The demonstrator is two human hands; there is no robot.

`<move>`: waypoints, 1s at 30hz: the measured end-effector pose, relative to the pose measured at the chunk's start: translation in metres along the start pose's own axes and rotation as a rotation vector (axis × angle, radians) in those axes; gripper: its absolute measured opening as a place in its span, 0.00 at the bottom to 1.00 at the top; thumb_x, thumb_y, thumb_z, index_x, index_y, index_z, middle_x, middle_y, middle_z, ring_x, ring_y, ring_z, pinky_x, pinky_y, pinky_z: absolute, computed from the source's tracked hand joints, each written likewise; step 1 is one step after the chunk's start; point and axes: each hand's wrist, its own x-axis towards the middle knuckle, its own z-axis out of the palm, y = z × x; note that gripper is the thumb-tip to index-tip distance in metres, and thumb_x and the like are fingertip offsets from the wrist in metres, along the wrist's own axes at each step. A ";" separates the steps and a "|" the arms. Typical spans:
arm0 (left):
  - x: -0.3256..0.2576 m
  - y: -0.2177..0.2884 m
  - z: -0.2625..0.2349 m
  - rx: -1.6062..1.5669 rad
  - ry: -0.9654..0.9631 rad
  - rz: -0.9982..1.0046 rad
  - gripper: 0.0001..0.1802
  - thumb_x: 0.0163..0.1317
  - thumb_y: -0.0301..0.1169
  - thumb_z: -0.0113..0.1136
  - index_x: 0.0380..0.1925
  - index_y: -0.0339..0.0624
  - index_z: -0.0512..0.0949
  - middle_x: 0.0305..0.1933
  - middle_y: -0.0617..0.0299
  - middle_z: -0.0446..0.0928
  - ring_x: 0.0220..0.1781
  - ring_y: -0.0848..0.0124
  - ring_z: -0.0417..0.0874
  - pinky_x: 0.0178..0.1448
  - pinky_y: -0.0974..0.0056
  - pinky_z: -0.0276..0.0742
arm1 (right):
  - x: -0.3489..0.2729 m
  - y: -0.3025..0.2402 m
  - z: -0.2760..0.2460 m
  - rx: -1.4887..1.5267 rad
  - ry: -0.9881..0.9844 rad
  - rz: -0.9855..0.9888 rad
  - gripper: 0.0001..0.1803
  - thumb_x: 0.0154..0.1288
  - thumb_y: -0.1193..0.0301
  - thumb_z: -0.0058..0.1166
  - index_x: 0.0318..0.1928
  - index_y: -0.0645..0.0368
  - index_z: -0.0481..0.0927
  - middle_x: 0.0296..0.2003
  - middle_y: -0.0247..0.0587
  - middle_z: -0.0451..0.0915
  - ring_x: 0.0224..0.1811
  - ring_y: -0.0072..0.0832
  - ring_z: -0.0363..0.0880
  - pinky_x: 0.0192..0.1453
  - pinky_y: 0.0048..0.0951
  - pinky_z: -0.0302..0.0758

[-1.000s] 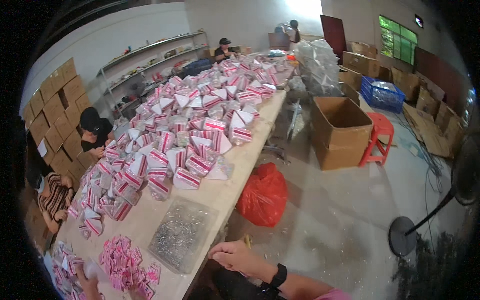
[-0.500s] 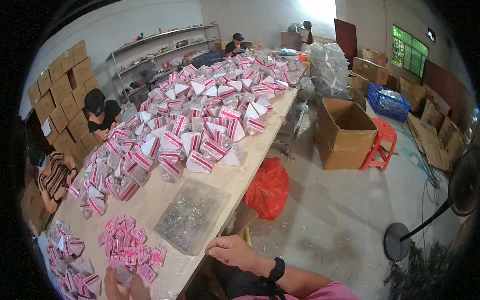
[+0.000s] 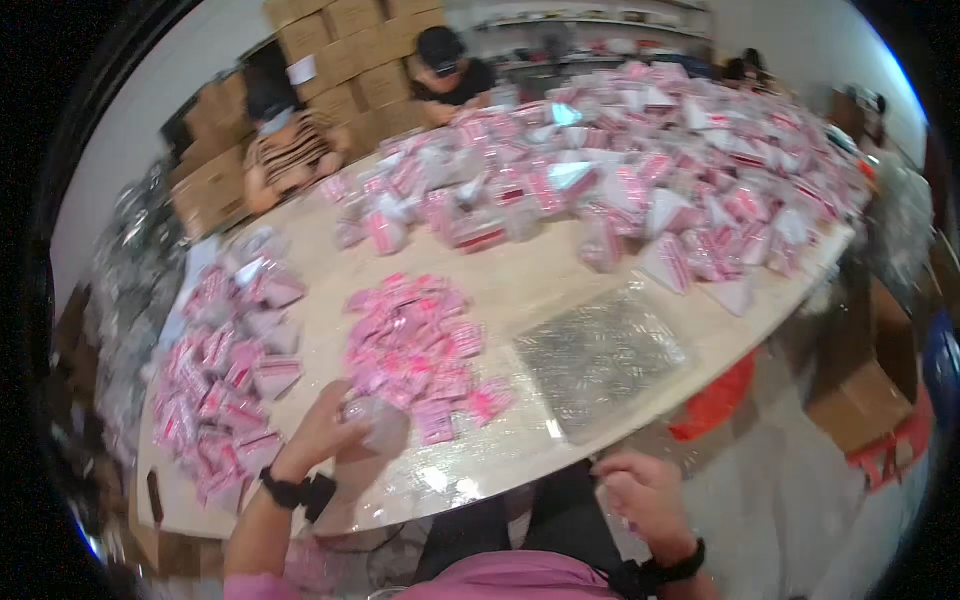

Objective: Packaging small decorative items into pink triangular boxes at a factory workbench.

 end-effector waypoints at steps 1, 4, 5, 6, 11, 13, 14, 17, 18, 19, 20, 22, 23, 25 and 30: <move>0.008 0.002 -0.001 0.067 -0.058 0.026 0.40 0.44 0.44 0.67 0.55 0.32 0.65 0.55 0.44 0.67 0.58 0.53 0.69 0.59 0.58 0.66 | 0.001 0.006 -0.001 0.030 -0.009 -0.042 0.11 0.57 0.78 0.47 0.39 0.67 0.79 0.16 0.30 0.70 0.14 0.13 0.64 0.16 0.15 0.59; 0.003 0.001 -0.005 0.005 -0.147 0.010 0.42 0.43 0.45 0.68 0.55 0.31 0.65 0.55 0.44 0.67 0.58 0.54 0.69 0.59 0.59 0.66 | 0.007 0.015 0.002 0.111 -0.051 -0.127 0.11 0.56 0.80 0.45 0.38 0.70 0.78 0.15 0.32 0.70 0.12 0.13 0.63 0.15 0.15 0.59; -0.001 0.001 -0.007 -0.005 -0.129 0.059 0.41 0.42 0.45 0.68 0.54 0.30 0.66 0.54 0.44 0.68 0.56 0.55 0.70 0.58 0.59 0.67 | 0.008 0.015 0.005 0.136 -0.068 -0.133 0.10 0.56 0.80 0.45 0.38 0.71 0.78 0.15 0.33 0.70 0.11 0.14 0.63 0.15 0.15 0.59; -0.005 0.000 -0.009 -0.014 -0.112 0.113 0.41 0.42 0.46 0.68 0.53 0.30 0.67 0.53 0.44 0.68 0.54 0.55 0.71 0.56 0.59 0.68 | 0.008 0.015 0.009 0.162 -0.081 -0.140 0.10 0.56 0.81 0.45 0.37 0.71 0.77 0.15 0.34 0.70 0.11 0.14 0.62 0.15 0.15 0.59; -0.004 -0.003 -0.017 -0.040 -0.345 0.014 0.40 0.43 0.46 0.69 0.53 0.34 0.68 0.48 0.49 0.71 0.48 0.61 0.73 0.51 0.63 0.70 | 0.005 0.014 0.022 0.211 -0.164 -0.172 0.09 0.58 0.79 0.49 0.37 0.72 0.77 0.15 0.33 0.70 0.12 0.14 0.63 0.14 0.15 0.58; -0.005 -0.008 -0.018 -0.054 -0.403 -0.065 0.40 0.43 0.47 0.69 0.53 0.34 0.68 0.44 0.49 0.73 0.46 0.61 0.74 0.51 0.63 0.70 | 0.001 0.009 0.029 0.197 -0.201 -0.130 0.09 0.58 0.78 0.50 0.38 0.71 0.78 0.15 0.33 0.70 0.12 0.13 0.63 0.15 0.15 0.58; -0.007 0.001 -0.022 -0.022 -0.399 -0.101 0.40 0.42 0.47 0.69 0.52 0.34 0.68 0.44 0.49 0.73 0.46 0.61 0.74 0.51 0.62 0.70 | 0.001 0.009 0.031 0.167 -0.215 -0.127 0.09 0.58 0.78 0.50 0.38 0.71 0.78 0.15 0.32 0.70 0.13 0.13 0.63 0.15 0.15 0.58; -0.017 0.020 -0.025 0.079 -0.313 -0.081 0.41 0.40 0.50 0.70 0.51 0.34 0.69 0.42 0.47 0.75 0.45 0.57 0.75 0.50 0.60 0.70 | 0.001 0.009 0.039 0.090 -0.269 -0.113 0.09 0.59 0.78 0.51 0.38 0.70 0.79 0.16 0.31 0.71 0.13 0.12 0.63 0.15 0.14 0.58; -0.020 0.009 -0.018 0.119 -0.238 0.014 0.42 0.39 0.52 0.70 0.50 0.33 0.70 0.41 0.45 0.75 0.44 0.54 0.75 0.49 0.59 0.71 | 0.003 0.009 0.045 0.075 -0.289 -0.105 0.08 0.59 0.78 0.51 0.38 0.69 0.79 0.16 0.31 0.71 0.13 0.12 0.63 0.15 0.14 0.58; -0.021 0.008 -0.016 0.153 -0.164 0.114 0.43 0.37 0.54 0.70 0.48 0.32 0.71 0.40 0.44 0.75 0.43 0.52 0.76 0.47 0.57 0.71 | 0.003 0.007 0.050 0.055 -0.305 -0.098 0.08 0.59 0.77 0.51 0.38 0.69 0.79 0.16 0.30 0.71 0.13 0.11 0.63 0.15 0.14 0.57; -0.023 0.009 -0.015 0.198 -0.153 0.128 0.44 0.37 0.54 0.70 0.49 0.32 0.70 0.40 0.44 0.75 0.44 0.52 0.75 0.48 0.57 0.71 | 0.003 0.004 0.053 0.045 -0.327 -0.097 0.08 0.59 0.77 0.51 0.37 0.69 0.79 0.16 0.30 0.71 0.13 0.11 0.63 0.15 0.14 0.57; -0.030 0.019 -0.016 0.289 -0.133 0.155 0.46 0.37 0.54 0.70 0.51 0.32 0.69 0.40 0.43 0.75 0.44 0.50 0.75 0.50 0.55 0.70 | 0.003 -0.002 0.062 0.026 -0.373 -0.092 0.08 0.59 0.77 0.51 0.37 0.69 0.80 0.17 0.30 0.71 0.14 0.11 0.63 0.16 0.14 0.57; -0.032 0.020 -0.015 0.317 -0.142 0.169 0.47 0.37 0.54 0.70 0.52 0.32 0.68 0.41 0.43 0.75 0.45 0.50 0.74 0.50 0.55 0.70 | 0.002 -0.006 0.067 -0.005 -0.381 -0.092 0.08 0.59 0.78 0.52 0.37 0.68 0.80 0.17 0.30 0.72 0.15 0.11 0.64 0.16 0.14 0.57; -0.035 0.023 -0.015 0.374 -0.161 0.194 0.48 0.38 0.54 0.70 0.55 0.32 0.66 0.42 0.43 0.74 0.45 0.50 0.74 0.50 0.55 0.70 | 0.001 -0.016 0.078 -0.065 -0.398 -0.090 0.08 0.59 0.78 0.52 0.37 0.68 0.80 0.18 0.30 0.72 0.16 0.11 0.64 0.18 0.14 0.58; -0.051 0.038 -0.008 0.083 0.068 0.189 0.49 0.38 0.52 0.71 0.56 0.33 0.65 0.46 0.42 0.74 0.49 0.50 0.75 0.51 0.56 0.71 | 0.005 -0.033 0.111 -0.082 -0.518 -0.116 0.07 0.60 0.78 0.52 0.37 0.67 0.80 0.20 0.30 0.74 0.20 0.12 0.68 0.22 0.15 0.63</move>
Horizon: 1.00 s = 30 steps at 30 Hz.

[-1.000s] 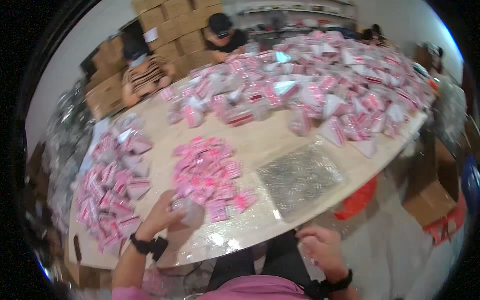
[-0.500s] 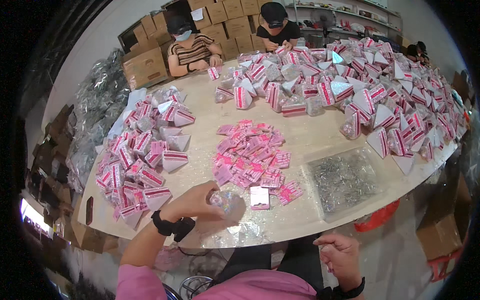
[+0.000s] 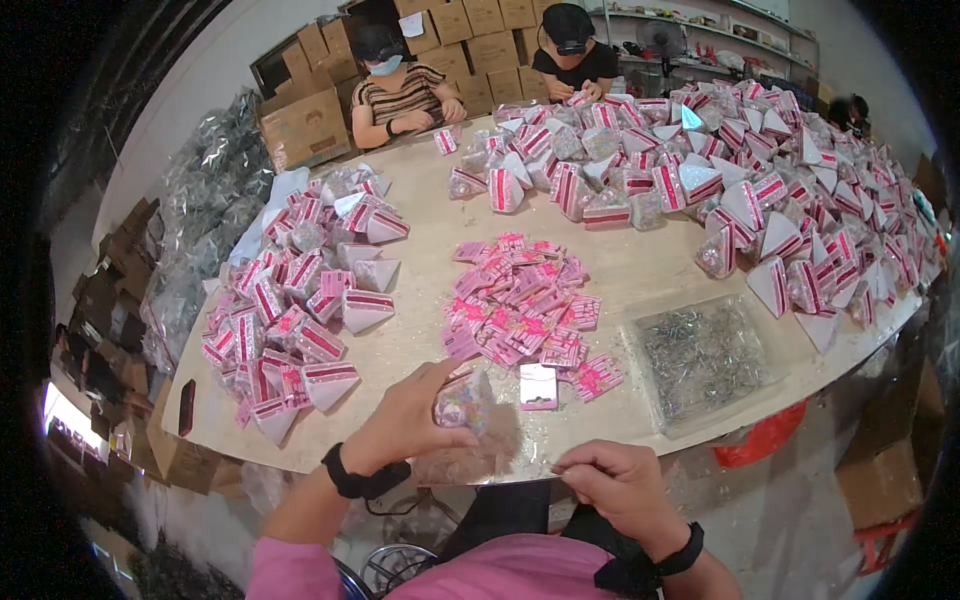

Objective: Packaging small decorative items into pink triangular boxes at a factory workbench.

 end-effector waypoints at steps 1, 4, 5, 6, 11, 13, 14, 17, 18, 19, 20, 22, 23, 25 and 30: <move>-0.004 0.003 0.002 -0.052 0.076 0.011 0.50 0.38 0.53 0.71 0.56 0.31 0.65 0.46 0.42 0.74 0.49 0.51 0.76 0.51 0.57 0.72 | 0.004 -0.005 0.006 -0.025 -0.023 -0.012 0.07 0.60 0.78 0.51 0.37 0.67 0.80 0.20 0.30 0.74 0.21 0.12 0.68 0.23 0.15 0.64; -0.015 0.012 0.006 -0.323 0.081 -0.042 0.45 0.48 0.52 0.66 0.58 0.31 0.63 0.51 0.46 0.74 0.52 0.58 0.76 0.52 0.60 0.73 | 0.012 -0.015 0.022 0.067 -0.093 -0.037 0.07 0.61 0.78 0.52 0.37 0.67 0.80 0.21 0.29 0.75 0.22 0.13 0.69 0.25 0.16 0.65; -0.020 0.011 0.009 -0.582 0.036 -0.152 0.43 0.52 0.51 0.63 0.60 0.32 0.62 0.52 0.48 0.73 0.52 0.60 0.76 0.52 0.61 0.73 | 0.016 -0.012 0.025 0.084 -0.109 -0.079 0.06 0.61 0.77 0.53 0.37 0.67 0.80 0.22 0.30 0.75 0.22 0.13 0.69 0.26 0.16 0.66; -0.024 0.010 0.012 -0.841 -0.011 -0.261 0.40 0.56 0.49 0.60 0.61 0.33 0.60 0.53 0.50 0.73 0.52 0.63 0.76 0.52 0.61 0.73 | 0.018 -0.014 0.028 0.085 -0.116 -0.094 0.06 0.61 0.77 0.53 0.37 0.67 0.80 0.22 0.30 0.75 0.22 0.13 0.69 0.26 0.16 0.66; -0.033 0.021 0.035 -1.491 0.147 -0.334 0.31 0.66 0.45 0.48 0.61 0.34 0.60 0.51 0.56 0.73 0.47 0.71 0.77 0.47 0.66 0.74 | 0.027 -0.014 0.035 0.036 -0.120 -0.131 0.06 0.62 0.76 0.53 0.37 0.66 0.80 0.22 0.29 0.74 0.23 0.12 0.69 0.26 0.15 0.66; -0.033 0.027 0.036 -1.515 0.164 -0.295 0.33 0.63 0.47 0.52 0.59 0.34 0.61 0.49 0.56 0.74 0.45 0.73 0.77 0.43 0.69 0.75 | 0.026 -0.017 0.037 -0.031 -0.096 -0.142 0.06 0.62 0.76 0.53 0.37 0.66 0.79 0.23 0.28 0.75 0.23 0.12 0.70 0.27 0.15 0.66; -0.034 0.026 0.040 -1.425 0.190 -0.303 0.34 0.61 0.47 0.56 0.58 0.34 0.62 0.49 0.56 0.73 0.44 0.73 0.77 0.41 0.70 0.75 | 0.026 -0.018 0.038 -0.064 -0.085 -0.148 0.06 0.62 0.76 0.53 0.37 0.66 0.79 0.23 0.28 0.75 0.23 0.12 0.70 0.27 0.16 0.66; -0.035 0.024 0.049 -1.235 0.274 -0.307 0.37 0.54 0.47 0.64 0.55 0.33 0.63 0.47 0.56 0.73 0.41 0.74 0.76 0.36 0.71 0.75 | 0.029 -0.013 0.040 -0.125 -0.040 -0.223 0.06 0.61 0.76 0.53 0.36 0.66 0.79 0.23 0.30 0.76 0.24 0.14 0.71 0.28 0.18 0.68; -0.034 0.029 0.048 -1.226 0.310 -0.296 0.37 0.52 0.46 0.66 0.54 0.34 0.62 0.46 0.56 0.73 0.40 0.74 0.76 0.35 0.71 0.75 | 0.029 -0.014 0.040 -0.192 -0.026 -0.271 0.06 0.61 0.76 0.54 0.36 0.66 0.79 0.23 0.32 0.76 0.24 0.15 0.71 0.28 0.19 0.68; -0.034 0.032 0.048 -1.216 0.348 -0.286 0.38 0.50 0.45 0.69 0.53 0.34 0.62 0.45 0.56 0.73 0.40 0.74 0.76 0.34 0.71 0.75 | 0.029 -0.016 0.042 -0.257 -0.014 -0.319 0.06 0.60 0.76 0.54 0.36 0.66 0.79 0.23 0.33 0.77 0.24 0.16 0.72 0.28 0.20 0.69; -0.034 0.031 0.050 -1.225 0.374 -0.284 0.38 0.51 0.43 0.69 0.53 0.34 0.62 0.45 0.56 0.73 0.40 0.74 0.76 0.34 0.71 0.75 | 0.029 -0.017 0.043 -0.323 -0.002 -0.367 0.06 0.59 0.76 0.54 0.35 0.66 0.79 0.23 0.35 0.77 0.24 0.17 0.72 0.28 0.21 0.69; -0.036 0.028 0.054 -1.243 0.426 -0.279 0.37 0.51 0.39 0.70 0.54 0.34 0.60 0.45 0.55 0.73 0.39 0.73 0.77 0.35 0.71 0.75 | 0.031 -0.015 0.046 -0.353 0.041 -0.419 0.04 0.57 0.77 0.55 0.33 0.65 0.80 0.21 0.33 0.76 0.23 0.16 0.72 0.26 0.20 0.68; -0.037 0.028 0.055 -1.253 0.419 -0.281 0.37 0.51 0.38 0.69 0.54 0.34 0.60 0.45 0.55 0.73 0.41 0.73 0.77 0.36 0.70 0.76 | 0.031 -0.015 0.047 -0.368 0.063 -0.444 0.04 0.56 0.78 0.55 0.31 0.65 0.80 0.20 0.33 0.76 0.22 0.15 0.71 0.25 0.19 0.67; -0.037 0.028 0.054 -1.274 0.406 -0.284 0.36 0.51 0.37 0.69 0.53 0.34 0.59 0.45 0.56 0.72 0.43 0.72 0.77 0.38 0.69 0.76 | 0.031 -0.016 0.050 -0.394 0.081 -0.465 0.04 0.55 0.78 0.55 0.31 0.65 0.80 0.20 0.34 0.76 0.22 0.16 0.72 0.25 0.20 0.67; -0.037 0.033 0.054 -1.274 0.432 -0.275 0.36 0.52 0.33 0.69 0.54 0.35 0.57 0.46 0.54 0.71 0.47 0.69 0.77 0.43 0.67 0.77 | 0.030 -0.024 0.053 -0.382 0.071 -0.429 0.04 0.53 0.78 0.55 0.30 0.65 0.80 0.20 0.36 0.77 0.22 0.17 0.73 0.25 0.20 0.68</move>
